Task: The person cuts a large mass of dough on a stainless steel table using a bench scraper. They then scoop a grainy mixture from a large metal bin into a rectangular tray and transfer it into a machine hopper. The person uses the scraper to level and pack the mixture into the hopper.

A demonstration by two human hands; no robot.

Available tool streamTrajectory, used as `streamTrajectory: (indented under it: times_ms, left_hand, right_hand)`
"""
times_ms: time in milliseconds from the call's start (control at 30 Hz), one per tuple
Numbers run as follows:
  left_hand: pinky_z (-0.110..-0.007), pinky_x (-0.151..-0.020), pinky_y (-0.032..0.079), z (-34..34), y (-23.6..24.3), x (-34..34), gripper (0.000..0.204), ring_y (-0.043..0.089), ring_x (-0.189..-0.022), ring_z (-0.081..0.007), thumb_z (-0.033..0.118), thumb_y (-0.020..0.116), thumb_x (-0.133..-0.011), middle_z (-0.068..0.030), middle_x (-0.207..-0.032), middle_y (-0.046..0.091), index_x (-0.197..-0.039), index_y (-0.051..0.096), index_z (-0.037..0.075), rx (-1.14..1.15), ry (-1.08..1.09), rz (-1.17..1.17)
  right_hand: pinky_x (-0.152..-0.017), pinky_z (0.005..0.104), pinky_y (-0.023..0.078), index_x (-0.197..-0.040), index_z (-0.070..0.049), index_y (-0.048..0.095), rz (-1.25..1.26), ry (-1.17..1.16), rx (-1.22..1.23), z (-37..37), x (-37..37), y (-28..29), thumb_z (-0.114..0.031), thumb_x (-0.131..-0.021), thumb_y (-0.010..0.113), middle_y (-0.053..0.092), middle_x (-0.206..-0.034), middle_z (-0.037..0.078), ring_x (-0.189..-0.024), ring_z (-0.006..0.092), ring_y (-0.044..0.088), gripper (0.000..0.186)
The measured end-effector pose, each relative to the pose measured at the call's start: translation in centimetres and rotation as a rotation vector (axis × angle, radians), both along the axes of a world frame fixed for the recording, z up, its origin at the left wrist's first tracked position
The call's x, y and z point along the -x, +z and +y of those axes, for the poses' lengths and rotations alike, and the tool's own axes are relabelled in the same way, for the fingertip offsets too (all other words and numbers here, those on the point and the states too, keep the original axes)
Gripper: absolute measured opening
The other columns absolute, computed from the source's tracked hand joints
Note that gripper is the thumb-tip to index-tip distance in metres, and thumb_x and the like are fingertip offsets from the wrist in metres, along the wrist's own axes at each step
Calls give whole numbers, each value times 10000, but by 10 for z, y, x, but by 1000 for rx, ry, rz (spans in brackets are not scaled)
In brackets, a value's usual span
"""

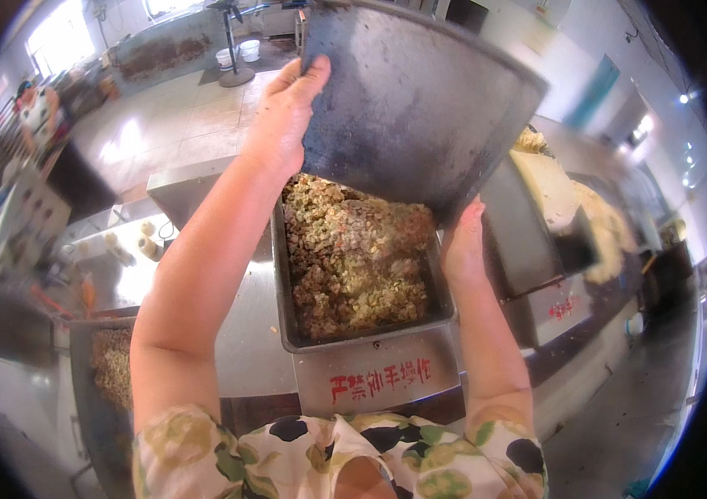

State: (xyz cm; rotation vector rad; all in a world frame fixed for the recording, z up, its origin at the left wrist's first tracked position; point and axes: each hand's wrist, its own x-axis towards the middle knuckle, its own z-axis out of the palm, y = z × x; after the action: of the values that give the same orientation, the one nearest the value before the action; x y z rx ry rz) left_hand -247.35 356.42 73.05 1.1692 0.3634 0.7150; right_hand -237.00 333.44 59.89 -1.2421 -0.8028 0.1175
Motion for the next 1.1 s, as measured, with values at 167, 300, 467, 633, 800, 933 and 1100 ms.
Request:
streamTrajectory:
  times_ms: [167,300,467,633,800,933,1100]
  left_hand:
    - [-530,-1116,257,36,-1,29,767,422,-1289,-345,476,712,-813,-187,-1313,505,-1323,390,3,54,78,-221]
    - [-495,-890,485,51,1,75,521,592,-1090,-291,366,650,-899,-143,-1226,593,-1245,519,0,271,176,-233]
    - [-450,-949,471,90,-25,174,419,608,-1066,-299,340,534,-971,-145,-1170,621,-1227,534,8,379,333,-342]
    - [-498,-1032,409,89,-51,321,495,443,-1287,-341,334,517,-982,-155,-1385,484,-1348,461,6,452,680,-334]
    - [-419,-809,524,67,-118,527,345,633,-960,-246,324,601,-944,-80,-1062,659,-1153,592,50,302,1006,-233]
    - [-362,-890,459,5,-161,706,347,559,-1050,-205,269,565,-968,-61,-1146,606,-1234,549,48,137,1238,-52]
    - [-241,-830,418,-80,-229,883,326,505,-958,-83,250,605,-951,5,-1014,581,-1187,568,28,-158,1496,422]
  right_hand:
    - [-1152,379,193,-1472,-42,288,134,65,309,6,33,27,-503,-1015,261,326,-1508,111,-1406,253,266,650]
    - [-1153,400,213,-1384,-88,472,-304,247,674,-9,39,45,-500,-991,378,362,-1495,139,-1419,307,260,576]
    - [-1143,388,238,-1322,-56,535,-668,408,987,-10,55,55,-424,-976,455,361,-1489,164,-1411,323,271,511]
    - [-1083,385,337,-1219,-29,605,-624,392,989,-11,91,71,-258,-924,580,525,-1361,154,-1295,331,452,374]
    - [-1001,328,409,-1148,13,630,-682,14,661,-23,152,75,-51,-919,544,631,-1197,123,-1130,225,577,253]
    - [-998,313,411,-1185,10,617,-410,61,632,-3,252,77,-12,-941,487,630,-1186,107,-1113,182,575,277]
    - [-1026,314,388,-1252,-2,576,-415,516,607,67,443,48,10,-922,494,614,-1231,110,-1164,185,554,341]
